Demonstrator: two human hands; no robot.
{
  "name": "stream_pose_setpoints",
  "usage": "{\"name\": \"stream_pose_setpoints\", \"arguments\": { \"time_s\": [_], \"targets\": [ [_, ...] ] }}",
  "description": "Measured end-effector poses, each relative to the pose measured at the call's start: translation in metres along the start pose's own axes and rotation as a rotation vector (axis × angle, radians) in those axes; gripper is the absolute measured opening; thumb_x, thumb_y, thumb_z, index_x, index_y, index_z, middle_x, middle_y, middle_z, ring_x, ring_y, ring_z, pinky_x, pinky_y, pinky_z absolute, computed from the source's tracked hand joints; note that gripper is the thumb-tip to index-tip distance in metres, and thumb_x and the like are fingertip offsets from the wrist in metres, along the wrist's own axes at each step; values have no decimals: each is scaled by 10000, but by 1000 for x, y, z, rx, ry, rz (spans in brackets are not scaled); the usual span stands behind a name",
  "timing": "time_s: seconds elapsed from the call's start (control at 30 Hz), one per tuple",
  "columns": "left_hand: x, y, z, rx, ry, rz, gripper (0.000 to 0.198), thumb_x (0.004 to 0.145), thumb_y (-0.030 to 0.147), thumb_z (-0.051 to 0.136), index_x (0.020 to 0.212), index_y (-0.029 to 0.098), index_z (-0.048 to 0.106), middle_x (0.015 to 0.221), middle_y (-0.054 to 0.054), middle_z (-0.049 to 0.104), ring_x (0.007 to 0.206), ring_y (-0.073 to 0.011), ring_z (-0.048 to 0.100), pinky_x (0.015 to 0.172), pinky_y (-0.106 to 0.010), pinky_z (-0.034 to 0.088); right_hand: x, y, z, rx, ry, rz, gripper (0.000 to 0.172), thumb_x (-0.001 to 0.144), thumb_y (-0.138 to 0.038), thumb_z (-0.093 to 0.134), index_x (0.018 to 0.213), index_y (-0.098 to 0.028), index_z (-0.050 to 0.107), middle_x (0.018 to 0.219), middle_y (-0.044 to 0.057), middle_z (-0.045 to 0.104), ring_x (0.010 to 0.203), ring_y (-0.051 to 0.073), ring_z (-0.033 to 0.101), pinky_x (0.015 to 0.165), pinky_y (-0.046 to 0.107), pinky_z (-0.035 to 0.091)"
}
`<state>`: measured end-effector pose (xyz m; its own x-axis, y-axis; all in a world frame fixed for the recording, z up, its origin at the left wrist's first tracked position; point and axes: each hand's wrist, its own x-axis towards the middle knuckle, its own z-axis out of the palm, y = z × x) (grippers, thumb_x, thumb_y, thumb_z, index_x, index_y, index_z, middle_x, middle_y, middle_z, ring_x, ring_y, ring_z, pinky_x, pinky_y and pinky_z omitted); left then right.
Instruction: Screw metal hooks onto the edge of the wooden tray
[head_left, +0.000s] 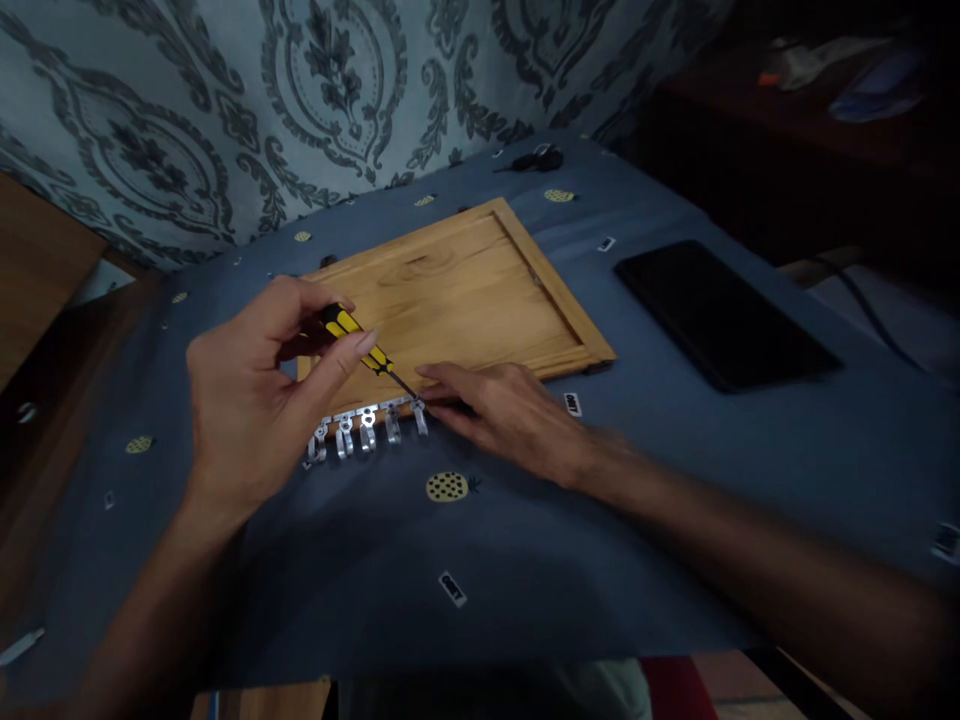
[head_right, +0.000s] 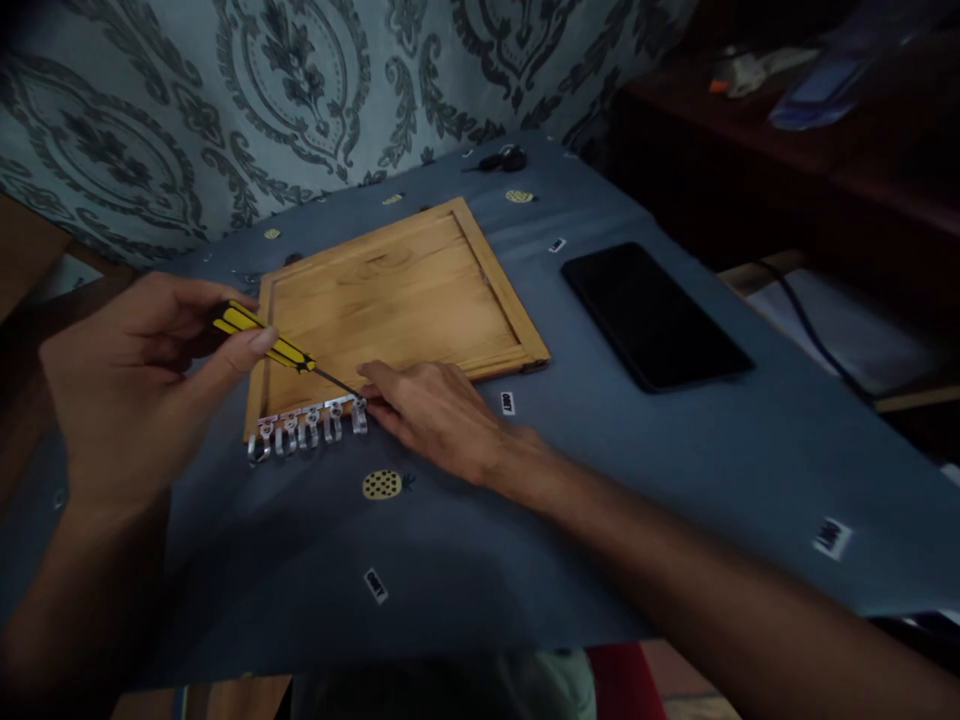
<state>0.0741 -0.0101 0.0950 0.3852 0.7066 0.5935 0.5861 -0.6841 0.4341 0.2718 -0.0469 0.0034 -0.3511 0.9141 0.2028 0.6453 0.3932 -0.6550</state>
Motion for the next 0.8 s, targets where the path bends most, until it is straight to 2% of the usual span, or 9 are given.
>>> {"name": "stream_pose_setpoints", "arguments": {
  "time_s": [0.13, 0.37, 0.5, 0.8],
  "targets": [
    [0, 1, -1, 5, -26, -16, 141, 834, 309, 739, 969, 301, 697, 863, 45, 721, 724, -139, 692, 707, -268, 599, 0, 0, 1, -9, 3, 1, 338, 908, -169, 625, 1241, -225, 623, 1070, 40, 792, 962, 205, 755, 831, 298, 567],
    [1, 2, -6, 11, -87, 48, 140, 849, 267, 728, 988, 262, 712, 877, 34, 725, 748, -134, 695, 702, -234, 585, 0, 2, 2, -40, -3, -4, 322, 920, -178, 605, 1239, -221, 620, 1067, 34, 792, 977, 197, 748, 835, 282, 556],
    [1, 3, -8, 36, -122, 12, 147, 884, 310, 698, 1022, 259, 708, 931, 26, 731, 806, -158, 707, 740, -265, 580, 0, 2, 2, -35, 0, -16, 324, 919, -177, 608, 1242, -206, 622, 1067, 46, 792, 973, 202, 749, 842, 282, 555],
    [1, -2, -8, 31, -121, 61, 174, 908, 305, 673, 1075, 269, 703, 980, 29, 735, 829, -152, 700, 749, -275, 568, 0, 2, 2, -35, 11, -18, 338, 924, -174, 600, 1258, -218, 618, 1070, 34, 793, 965, 195, 752, 834, 278, 561]
  ]
}}
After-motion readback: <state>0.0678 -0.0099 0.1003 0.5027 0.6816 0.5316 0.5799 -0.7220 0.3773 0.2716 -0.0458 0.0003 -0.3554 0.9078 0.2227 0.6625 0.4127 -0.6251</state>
